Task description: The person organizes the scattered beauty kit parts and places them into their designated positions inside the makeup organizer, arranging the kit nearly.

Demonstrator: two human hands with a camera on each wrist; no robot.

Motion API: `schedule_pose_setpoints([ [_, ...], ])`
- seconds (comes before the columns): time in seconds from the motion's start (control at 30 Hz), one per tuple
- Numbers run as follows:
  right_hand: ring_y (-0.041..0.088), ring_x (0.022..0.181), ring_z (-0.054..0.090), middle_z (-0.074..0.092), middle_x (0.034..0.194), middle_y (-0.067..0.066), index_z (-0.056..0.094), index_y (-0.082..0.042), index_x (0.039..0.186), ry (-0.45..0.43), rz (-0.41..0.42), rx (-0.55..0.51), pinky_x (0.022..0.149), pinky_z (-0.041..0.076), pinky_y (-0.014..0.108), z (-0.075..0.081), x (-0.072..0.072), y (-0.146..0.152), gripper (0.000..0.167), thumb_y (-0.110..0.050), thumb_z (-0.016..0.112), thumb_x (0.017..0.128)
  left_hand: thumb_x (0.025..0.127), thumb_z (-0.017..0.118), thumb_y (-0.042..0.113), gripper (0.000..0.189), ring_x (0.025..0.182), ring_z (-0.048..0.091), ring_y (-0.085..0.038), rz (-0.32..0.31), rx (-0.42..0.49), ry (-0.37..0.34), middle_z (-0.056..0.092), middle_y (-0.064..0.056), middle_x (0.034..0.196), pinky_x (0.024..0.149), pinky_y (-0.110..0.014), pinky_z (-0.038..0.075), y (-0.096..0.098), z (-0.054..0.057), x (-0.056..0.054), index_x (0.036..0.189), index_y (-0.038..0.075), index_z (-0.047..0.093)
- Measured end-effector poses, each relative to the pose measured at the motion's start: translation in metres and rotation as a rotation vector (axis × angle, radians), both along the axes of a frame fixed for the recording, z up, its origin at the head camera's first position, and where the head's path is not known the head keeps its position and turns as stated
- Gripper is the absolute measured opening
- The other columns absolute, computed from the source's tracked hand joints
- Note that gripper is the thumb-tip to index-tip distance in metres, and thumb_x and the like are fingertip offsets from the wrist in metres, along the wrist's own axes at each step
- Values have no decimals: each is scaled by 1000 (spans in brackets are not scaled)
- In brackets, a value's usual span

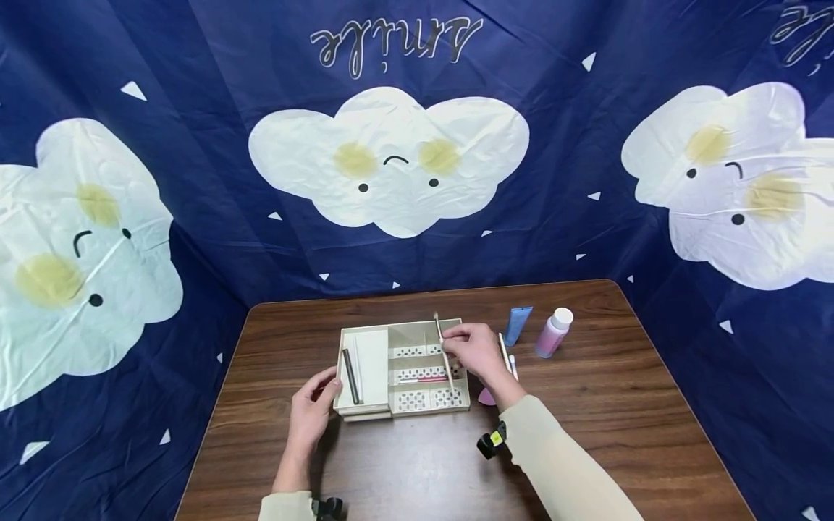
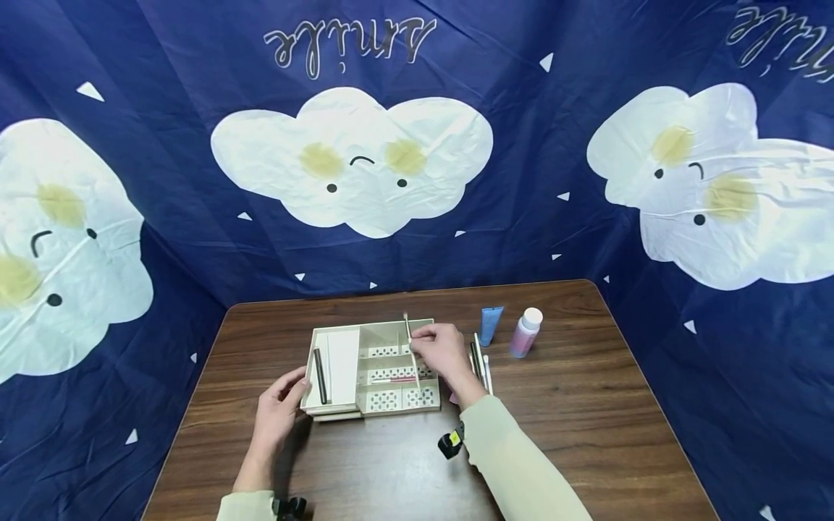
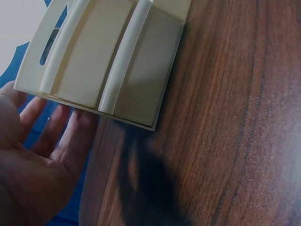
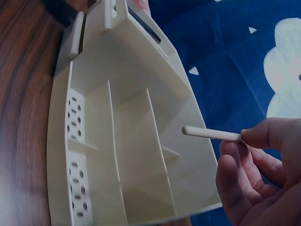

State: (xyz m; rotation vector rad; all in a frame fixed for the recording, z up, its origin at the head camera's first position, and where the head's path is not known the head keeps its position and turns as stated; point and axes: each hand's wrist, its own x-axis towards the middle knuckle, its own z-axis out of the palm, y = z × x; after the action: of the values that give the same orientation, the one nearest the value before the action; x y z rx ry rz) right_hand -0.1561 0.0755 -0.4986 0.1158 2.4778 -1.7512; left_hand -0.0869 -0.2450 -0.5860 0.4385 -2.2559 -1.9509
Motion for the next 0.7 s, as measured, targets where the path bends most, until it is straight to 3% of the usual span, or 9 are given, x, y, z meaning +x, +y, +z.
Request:
schedule_pose_setpoints([
  [0.1, 32, 65, 73, 77, 79, 5, 80, -6, 100, -12, 31, 17, 52, 57, 33, 1, -3, -11, 19, -10, 73, 83, 100, 67, 11, 32, 88, 63, -4, 1, -5, -27, 69, -20, 122, 73, -20, 55, 1, 4, 0, 131, 4, 69],
  [0.23, 30, 58, 72, 77, 77, 4, 80, -7, 101, -9, 74, 19, 54, 59, 38, 0, -5, -27, 19, -11, 72, 83, 100, 67, 11, 32, 88, 63, -4, 5, -15, -43, 69, -21, 121, 73, -20, 55, 1, 3, -1, 131, 3, 69],
  [0.33, 23, 53, 69, 77, 76, 5, 79, -4, 101, -6, 102, -5, 57, 60, 44, -2, -7, -39, 20, -9, 72, 84, 100, 68, 12, 32, 87, 63, -3, 5, -13, -30, 70, -18, 119, 72, -20, 55, -1, -1, -1, 131, 3, 69],
  [0.47, 18, 52, 68, 76, 75, 7, 77, 0, 103, -27, 129, -68, 54, 60, 37, -5, -7, -55, 21, -5, 71, 84, 100, 68, 13, 32, 87, 62, -3, 13, -11, -25, 71, -15, 118, 72, -19, 54, -1, -4, -2, 130, 4, 69],
  [0.7, 20, 56, 70, 76, 74, 8, 77, 0, 102, -59, 139, -101, 58, 61, 39, -7, -5, -78, 20, -4, 70, 83, 99, 70, 17, 31, 86, 63, -5, 18, -31, -1, 71, -16, 115, 71, -21, 55, -1, -5, -2, 128, 6, 71],
])
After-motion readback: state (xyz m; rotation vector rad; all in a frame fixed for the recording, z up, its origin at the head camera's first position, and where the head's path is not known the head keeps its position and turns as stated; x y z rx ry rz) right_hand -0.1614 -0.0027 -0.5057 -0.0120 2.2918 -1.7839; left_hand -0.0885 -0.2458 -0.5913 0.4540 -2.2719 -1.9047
